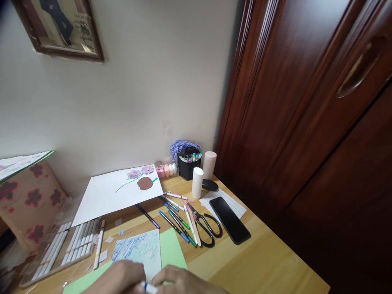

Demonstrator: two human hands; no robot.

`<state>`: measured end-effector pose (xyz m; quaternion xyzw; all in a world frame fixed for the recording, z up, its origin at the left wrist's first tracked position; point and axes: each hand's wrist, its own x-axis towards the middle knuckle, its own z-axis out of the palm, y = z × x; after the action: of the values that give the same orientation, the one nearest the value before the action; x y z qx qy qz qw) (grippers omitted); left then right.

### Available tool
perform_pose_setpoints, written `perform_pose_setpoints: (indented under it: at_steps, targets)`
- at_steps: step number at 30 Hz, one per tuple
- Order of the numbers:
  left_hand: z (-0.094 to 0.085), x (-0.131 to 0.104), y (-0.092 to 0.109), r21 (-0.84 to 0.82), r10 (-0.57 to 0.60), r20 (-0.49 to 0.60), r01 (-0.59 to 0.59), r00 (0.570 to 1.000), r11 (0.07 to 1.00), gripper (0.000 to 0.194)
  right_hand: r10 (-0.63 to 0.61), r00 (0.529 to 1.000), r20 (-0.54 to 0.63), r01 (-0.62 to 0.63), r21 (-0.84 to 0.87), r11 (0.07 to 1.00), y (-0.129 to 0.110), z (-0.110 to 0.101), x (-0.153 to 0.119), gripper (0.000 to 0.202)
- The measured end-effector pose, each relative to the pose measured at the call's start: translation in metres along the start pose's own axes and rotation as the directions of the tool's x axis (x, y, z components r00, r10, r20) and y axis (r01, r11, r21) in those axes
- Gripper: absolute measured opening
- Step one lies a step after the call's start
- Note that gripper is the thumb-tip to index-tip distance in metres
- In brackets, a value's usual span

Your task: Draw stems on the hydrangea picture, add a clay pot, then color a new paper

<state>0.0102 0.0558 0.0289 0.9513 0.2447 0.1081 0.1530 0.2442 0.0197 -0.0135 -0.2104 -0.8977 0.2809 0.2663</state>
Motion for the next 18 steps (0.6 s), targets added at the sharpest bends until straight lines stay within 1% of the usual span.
perform_pose_setpoints:
  at_steps: [1, 2, 3, 4, 6, 7, 8, 10, 12, 14, 16, 18]
  targets:
    - [-0.017, 0.017, -0.002, -0.005, -0.041, 0.014, 0.041, 0.999, 0.999, 0.031, 0.030, 0.998, -0.048, -0.033, -0.079, 0.996, -0.001, -0.016, 0.002, 0.024]
    - [-0.034, 0.036, -0.004, 0.009, -0.088, -0.012, 0.088, 0.996, 0.996, 0.027, 0.110, 0.991, -0.074, -0.121, -0.170, 0.978, -0.001, -0.032, 0.006, 0.022]
    - [-0.050, 0.058, -0.008, 0.041, -0.104, -0.088, 0.108, 0.991, 0.993, 0.022, 0.137, 0.986, -0.091, -0.158, -0.284, 0.946, 0.002, -0.045, 0.010, 0.022]
    - [-0.065, 0.082, -0.012, 0.107, -0.097, -0.188, 0.118, 0.977, 0.987, 0.021, 0.148, 0.985, -0.088, -0.171, -0.397, 0.902, 0.006, -0.056, 0.015, 0.023]
    - [-0.090, 0.134, -0.024, 0.258, -0.042, -0.273, 0.115, 0.961, 0.959, 0.024, 0.150, 0.989, 0.006, -0.120, -0.571, 0.812, 0.019, -0.069, 0.026, 0.024]
    - [-0.099, 0.160, -0.031, 0.283, -0.031, -0.291, 0.117, 0.956, 0.952, 0.024, 0.150, 0.988, 0.049, -0.087, -0.624, 0.777, 0.026, -0.072, 0.031, 0.024]
    - [-0.106, 0.186, -0.038, 0.297, -0.027, -0.304, 0.121, 0.952, 0.947, 0.023, 0.150, 0.986, 0.080, -0.060, -0.659, 0.749, 0.032, -0.074, 0.035, 0.025]
    - [-0.114, 0.233, -0.055, 0.315, -0.028, -0.311, 0.131, 0.950, 0.940, 0.023, 0.138, 0.985, 0.103, -0.029, -0.693, 0.720, 0.038, -0.081, 0.042, 0.025]
    - [-0.118, 0.270, -0.073, 0.322, -0.043, -0.305, 0.146, 0.951, 0.935, 0.028, 0.118, 0.990, 0.082, -0.027, -0.702, 0.711, 0.037, -0.100, 0.047, 0.025]
    - [-0.120, 0.297, -0.091, 0.322, -0.061, -0.285, 0.156, 0.957, 0.934, 0.029, 0.111, 0.994, 0.018, -0.066, -0.705, 0.706, 0.032, -0.134, 0.051, 0.023]
    - [-0.122, 0.316, -0.108, 0.315, -0.069, -0.257, 0.151, 0.964, 0.937, 0.029, 0.137, 0.985, -0.101, -0.168, -0.703, 0.691, 0.028, -0.181, 0.055, 0.022]
    - [-0.124, 0.328, -0.124, 0.299, -0.075, -0.243, 0.148, 0.967, 0.943, 0.031, 0.169, 0.946, -0.277, -0.318, -0.685, 0.655, 0.032, -0.232, 0.059, 0.026]
